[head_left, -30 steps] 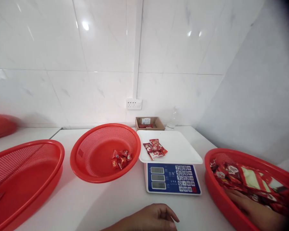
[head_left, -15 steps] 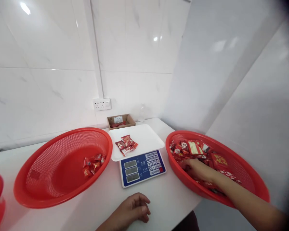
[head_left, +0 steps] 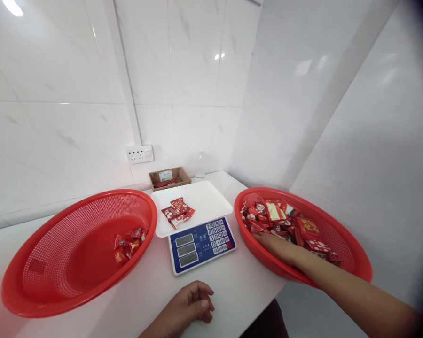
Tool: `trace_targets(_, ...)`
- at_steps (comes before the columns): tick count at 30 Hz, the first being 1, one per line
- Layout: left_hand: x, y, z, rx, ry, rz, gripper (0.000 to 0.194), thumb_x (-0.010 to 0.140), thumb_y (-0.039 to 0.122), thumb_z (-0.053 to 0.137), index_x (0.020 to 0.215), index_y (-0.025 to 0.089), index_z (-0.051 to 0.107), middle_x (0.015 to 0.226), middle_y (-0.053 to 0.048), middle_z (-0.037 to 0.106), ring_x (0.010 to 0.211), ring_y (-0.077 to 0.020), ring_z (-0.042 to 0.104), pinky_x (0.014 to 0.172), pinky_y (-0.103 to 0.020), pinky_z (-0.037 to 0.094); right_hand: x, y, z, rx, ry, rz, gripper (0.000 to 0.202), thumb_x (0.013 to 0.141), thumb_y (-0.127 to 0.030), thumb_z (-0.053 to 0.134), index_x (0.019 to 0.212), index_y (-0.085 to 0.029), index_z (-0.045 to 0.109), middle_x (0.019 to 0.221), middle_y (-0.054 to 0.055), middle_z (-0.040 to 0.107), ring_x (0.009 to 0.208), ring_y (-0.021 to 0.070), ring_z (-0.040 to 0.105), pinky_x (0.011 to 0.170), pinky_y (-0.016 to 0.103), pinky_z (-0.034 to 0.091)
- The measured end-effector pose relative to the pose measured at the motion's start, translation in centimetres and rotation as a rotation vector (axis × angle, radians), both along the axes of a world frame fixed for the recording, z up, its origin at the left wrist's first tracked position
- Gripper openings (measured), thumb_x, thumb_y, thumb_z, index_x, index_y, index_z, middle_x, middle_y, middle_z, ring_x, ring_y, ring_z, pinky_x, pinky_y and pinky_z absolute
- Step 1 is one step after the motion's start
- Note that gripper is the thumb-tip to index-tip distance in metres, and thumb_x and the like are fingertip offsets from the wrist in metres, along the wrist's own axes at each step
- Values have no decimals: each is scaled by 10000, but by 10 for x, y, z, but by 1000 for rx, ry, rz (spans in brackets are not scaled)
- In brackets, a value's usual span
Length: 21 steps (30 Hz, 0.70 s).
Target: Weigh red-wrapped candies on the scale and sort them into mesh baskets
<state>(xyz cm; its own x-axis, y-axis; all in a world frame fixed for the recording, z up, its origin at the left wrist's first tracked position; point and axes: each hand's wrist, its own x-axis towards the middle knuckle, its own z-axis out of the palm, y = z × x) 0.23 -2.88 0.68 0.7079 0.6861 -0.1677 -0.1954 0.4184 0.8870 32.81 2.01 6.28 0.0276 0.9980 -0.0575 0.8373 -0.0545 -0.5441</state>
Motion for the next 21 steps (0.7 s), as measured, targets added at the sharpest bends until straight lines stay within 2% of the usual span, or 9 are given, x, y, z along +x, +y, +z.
trace_targets(3, 1, 0, 0, -18, 10, 6, 365, 700, 372, 670, 945, 128, 553, 806, -45, 600, 659, -115, 570, 646, -260, 387, 0, 2, 12, -54, 6, 143, 185, 718, -283, 513, 794, -242, 677, 833, 14, 702, 794, 242, 626, 752, 342, 461)
trace_targets(5, 2, 1, 1, -27, 19, 13, 400, 669, 397, 690, 928, 124, 554, 792, -45, 599, 646, -116, 569, 636, -259, 388, 3, 5, 20, -5, -8, 172, 160, 718, -257, 493, 772, -231, 642, 817, 12, 691, 776, 220, 621, 725, 314, 464)
trace_targets(7, 3, 1, 2, -32, 19, 18, 420, 651, 409, 700, 918, 121, 554, 783, -45, 599, 637, -115, 567, 626, -255, 386, 9, 10, 27, 61, -22, 118, 184, 750, -281, 448, 820, -226, 609, 870, 23, 677, 823, 216, 612, 751, 315, 460)
trace_targets(10, 3, 1, 2, -37, 15, 12, 413, 655, 402, 699, 921, 122, 554, 790, -44, 601, 642, -114, 568, 637, -259, 390, 18, 15, 35, 157, -31, -35, 253, 773, -363, 422, 903, -219, 584, 972, 45, 656, 924, 230, 590, 819, 329, 444)
trace_targets(13, 2, 1, -2, -32, 8, 6, 395, 670, 394, 689, 928, 128, 554, 796, -40, 602, 649, -113, 570, 648, -265, 395, 26, 17, 41, 205, -7, -168, 304, 769, -442, 420, 901, -221, 582, 997, 50, 653, 948, 242, 585, 839, 342, 441)
trace_targets(17, 2, 1, -5, -23, 9, 9, 389, 676, 394, 683, 931, 130, 556, 795, -40, 604, 646, -112, 573, 638, -260, 394, 28, 18, 46, 261, 97, -283, 343, 742, -452, 456, 933, -206, 599, 1094, 68, 619, 1034, 251, 546, 913, 369, 401)
trace_targets(21, 3, 0, -1, -34, 17, 15, 385, 658, 382, 698, 910, 126, 561, 779, -35, 602, 634, -107, 569, 636, -258, 398, 24, 18, 54, 285, 214, -360, 373, 705, -456, 507, 950, -197, 619, 1100, 61, 621, 1036, 252, 549, 921, 374, 403)
